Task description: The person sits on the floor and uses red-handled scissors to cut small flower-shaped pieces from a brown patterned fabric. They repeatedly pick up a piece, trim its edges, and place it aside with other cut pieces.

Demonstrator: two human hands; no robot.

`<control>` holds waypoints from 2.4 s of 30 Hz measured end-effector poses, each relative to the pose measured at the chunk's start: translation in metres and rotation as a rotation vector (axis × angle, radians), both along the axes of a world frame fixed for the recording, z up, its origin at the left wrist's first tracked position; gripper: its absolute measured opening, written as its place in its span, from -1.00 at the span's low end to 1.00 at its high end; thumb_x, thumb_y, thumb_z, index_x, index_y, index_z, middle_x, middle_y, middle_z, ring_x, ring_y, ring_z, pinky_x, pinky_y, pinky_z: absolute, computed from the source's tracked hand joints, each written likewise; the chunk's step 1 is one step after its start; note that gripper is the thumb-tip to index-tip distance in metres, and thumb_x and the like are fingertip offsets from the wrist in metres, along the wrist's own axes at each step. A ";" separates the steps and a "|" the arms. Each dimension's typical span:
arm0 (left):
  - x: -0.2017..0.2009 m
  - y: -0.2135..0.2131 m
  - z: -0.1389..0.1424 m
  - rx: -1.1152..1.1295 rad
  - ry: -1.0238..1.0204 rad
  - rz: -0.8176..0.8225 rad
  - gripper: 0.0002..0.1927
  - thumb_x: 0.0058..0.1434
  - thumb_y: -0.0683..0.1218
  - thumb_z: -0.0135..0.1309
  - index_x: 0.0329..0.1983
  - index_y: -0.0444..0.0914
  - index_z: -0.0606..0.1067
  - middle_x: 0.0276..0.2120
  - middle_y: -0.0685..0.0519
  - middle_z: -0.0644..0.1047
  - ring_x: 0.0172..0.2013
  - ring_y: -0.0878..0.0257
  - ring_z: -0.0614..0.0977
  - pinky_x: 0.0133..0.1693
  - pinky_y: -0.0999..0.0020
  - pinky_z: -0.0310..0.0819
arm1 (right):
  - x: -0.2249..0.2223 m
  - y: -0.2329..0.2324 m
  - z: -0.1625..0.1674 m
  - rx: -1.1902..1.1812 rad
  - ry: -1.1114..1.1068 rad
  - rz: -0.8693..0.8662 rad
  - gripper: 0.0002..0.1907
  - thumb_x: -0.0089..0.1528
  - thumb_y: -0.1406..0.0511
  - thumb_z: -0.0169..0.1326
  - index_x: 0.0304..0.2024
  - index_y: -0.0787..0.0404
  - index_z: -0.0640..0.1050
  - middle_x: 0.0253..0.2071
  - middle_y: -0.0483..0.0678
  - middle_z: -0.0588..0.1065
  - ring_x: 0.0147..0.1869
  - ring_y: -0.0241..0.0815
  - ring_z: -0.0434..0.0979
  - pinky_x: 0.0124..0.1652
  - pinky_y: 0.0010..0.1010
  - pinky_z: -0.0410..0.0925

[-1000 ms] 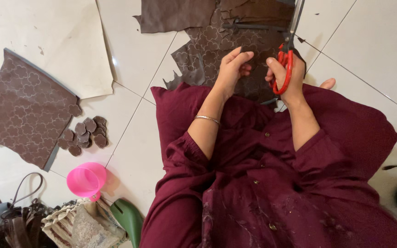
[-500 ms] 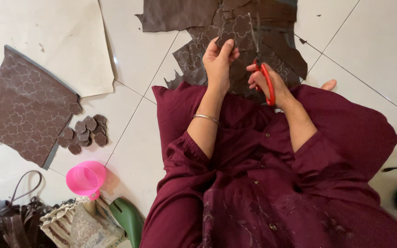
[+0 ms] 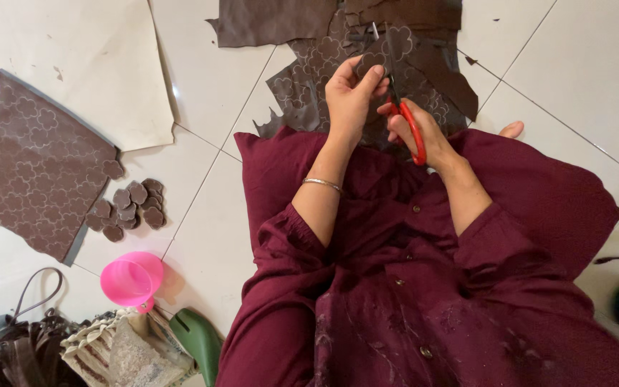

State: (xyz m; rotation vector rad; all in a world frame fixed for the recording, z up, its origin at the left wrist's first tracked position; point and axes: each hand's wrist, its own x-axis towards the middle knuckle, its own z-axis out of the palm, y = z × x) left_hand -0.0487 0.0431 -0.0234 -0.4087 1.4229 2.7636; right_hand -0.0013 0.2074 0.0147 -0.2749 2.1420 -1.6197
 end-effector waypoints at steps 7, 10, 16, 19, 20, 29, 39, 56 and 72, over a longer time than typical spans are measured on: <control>0.001 -0.005 0.007 0.002 0.011 0.003 -0.70 0.29 -0.25 0.19 0.08 -0.42 0.52 -0.24 0.00 0.63 -0.31 0.33 0.66 -0.25 0.45 0.62 | -0.001 -0.004 0.005 -0.033 0.038 0.018 -0.13 0.31 -0.34 -0.20 0.08 0.30 0.48 -0.35 -0.18 0.39 -0.30 -0.37 0.44 -0.25 -0.49 0.38; -0.001 -0.009 0.005 -0.010 0.006 0.010 -0.70 0.29 -0.26 0.20 0.07 -0.44 0.52 -0.25 0.00 0.63 -0.32 0.33 0.65 -0.26 0.45 0.60 | -0.004 -0.004 0.002 -0.078 0.053 0.025 -0.11 0.31 -0.35 -0.18 0.05 0.34 0.48 -0.34 -0.18 0.37 -0.32 -0.36 0.42 -0.27 -0.50 0.36; 0.004 -0.015 0.016 0.014 0.031 0.013 -0.68 0.28 -0.26 0.20 0.08 -0.44 0.52 -0.27 0.01 0.64 -0.35 0.33 0.66 -0.27 0.45 0.61 | 0.001 -0.007 0.018 0.006 0.035 0.015 -0.11 0.29 -0.37 -0.18 -0.05 0.33 0.50 -0.45 -0.17 0.39 -0.41 -0.37 0.42 -0.37 -0.52 0.32; 0.005 -0.019 0.033 0.013 0.023 0.011 -0.67 0.28 -0.26 0.20 0.10 -0.45 0.52 -0.27 0.00 0.63 -0.35 0.33 0.65 -0.28 0.46 0.59 | 0.002 -0.006 0.034 0.003 0.009 0.003 -0.10 0.26 -0.39 -0.19 -0.09 0.32 0.51 -0.46 -0.17 0.39 -0.42 -0.38 0.42 -0.40 -0.53 0.31; 0.007 -0.019 0.037 0.015 0.019 0.012 -0.67 0.28 -0.26 0.20 0.10 -0.45 0.52 -0.27 0.00 0.63 -0.35 0.33 0.65 -0.28 0.46 0.59 | 0.004 -0.008 0.040 0.004 -0.001 -0.001 -0.10 0.25 -0.39 -0.18 -0.09 0.32 0.51 -0.46 -0.17 0.39 -0.44 -0.38 0.42 -0.41 -0.53 0.31; 0.008 -0.021 0.040 0.004 0.006 -0.001 -0.67 0.28 -0.26 0.21 0.09 -0.46 0.52 -0.27 -0.01 0.64 -0.35 0.31 0.66 -0.27 0.44 0.61 | 0.004 -0.005 0.040 -0.008 -0.057 -0.050 -0.13 0.19 -0.40 -0.06 -0.19 0.29 0.53 -0.48 -0.19 0.39 -0.49 -0.40 0.42 -0.47 -0.58 0.31; 0.004 -0.024 0.045 0.034 0.019 -0.010 -0.67 0.28 -0.25 0.20 0.10 -0.45 0.52 -0.27 0.00 0.64 -0.36 0.32 0.65 -0.28 0.44 0.60 | -0.001 -0.001 0.041 0.001 -0.077 -0.062 -0.20 0.20 -0.35 -0.01 -0.24 0.27 0.55 -0.50 -0.18 0.41 -0.52 -0.41 0.42 -0.51 -0.58 0.28; -0.003 -0.033 0.056 0.023 0.002 -0.047 -0.69 0.27 -0.26 0.20 0.08 -0.44 0.54 -0.27 0.02 0.64 -0.36 0.34 0.64 -0.29 0.46 0.58 | -0.010 0.004 0.059 0.042 -0.097 -0.053 -0.26 0.24 -0.29 -0.01 -0.30 0.27 0.57 -0.55 -0.18 0.40 -0.57 -0.41 0.40 -0.56 -0.57 0.25; -0.009 -0.039 0.066 -0.003 -0.045 -0.082 -0.78 0.23 -0.29 0.20 -0.05 -0.41 0.57 -0.36 0.05 0.62 -0.44 0.36 0.62 -0.36 0.49 0.54 | -0.016 0.010 0.077 0.156 -0.223 -0.082 -0.48 0.35 -0.04 0.00 -0.36 0.28 0.58 -0.59 -0.15 0.44 -0.61 -0.39 0.38 -0.57 -0.57 0.24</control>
